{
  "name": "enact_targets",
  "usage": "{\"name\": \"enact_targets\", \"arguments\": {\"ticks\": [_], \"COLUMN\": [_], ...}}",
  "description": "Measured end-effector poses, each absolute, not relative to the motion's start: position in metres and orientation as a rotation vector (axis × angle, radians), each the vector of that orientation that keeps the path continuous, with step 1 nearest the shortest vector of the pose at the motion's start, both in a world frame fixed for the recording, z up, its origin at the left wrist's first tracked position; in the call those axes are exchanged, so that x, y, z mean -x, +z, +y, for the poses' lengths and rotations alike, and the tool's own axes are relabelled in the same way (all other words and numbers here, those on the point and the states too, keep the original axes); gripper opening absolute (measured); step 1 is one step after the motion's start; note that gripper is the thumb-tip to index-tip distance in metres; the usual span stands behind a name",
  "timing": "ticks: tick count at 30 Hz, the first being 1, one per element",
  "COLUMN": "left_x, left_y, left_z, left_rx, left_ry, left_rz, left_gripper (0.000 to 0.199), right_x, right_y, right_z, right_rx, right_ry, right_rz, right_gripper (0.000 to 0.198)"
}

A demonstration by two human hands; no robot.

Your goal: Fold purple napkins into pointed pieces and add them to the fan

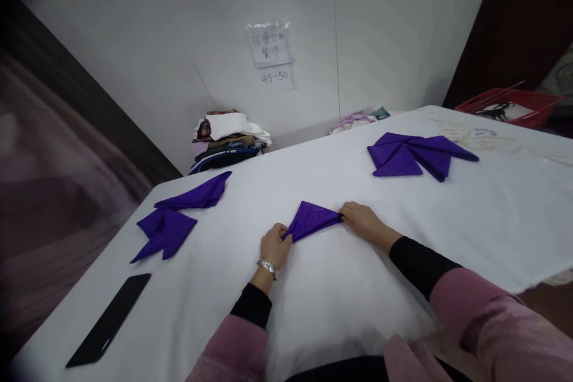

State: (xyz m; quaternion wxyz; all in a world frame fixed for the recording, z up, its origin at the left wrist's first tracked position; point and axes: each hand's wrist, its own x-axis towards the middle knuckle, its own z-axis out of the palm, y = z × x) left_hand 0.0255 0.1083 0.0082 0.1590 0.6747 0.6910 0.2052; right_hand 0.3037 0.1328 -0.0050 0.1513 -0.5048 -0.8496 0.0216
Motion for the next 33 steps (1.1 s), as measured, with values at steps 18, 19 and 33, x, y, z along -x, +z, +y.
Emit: {"name": "enact_targets", "arguments": {"ticks": [18, 19, 33], "left_x": [-0.026, -0.026, -0.026], "left_y": [0.009, 0.01, 0.008], "left_z": [0.109, 0.108, 0.108], "left_rx": [-1.914, -1.913, -1.935], "left_ry": [0.586, 0.582, 0.599], "left_rz": [1.981, 1.984, 1.969], "left_gripper": [0.015, 0.015, 0.014], "right_x": [-0.316, -0.315, -0.314], "right_y": [0.003, 0.003, -0.001], "right_z": [0.128, 0.128, 0.126], "right_rx": [1.362, 1.362, 1.392], "right_ry": [0.328, 0.328, 0.26], "right_rz": [-2.312, -2.31, -2.296], "right_gripper": [0.019, 0.019, 0.02]}}
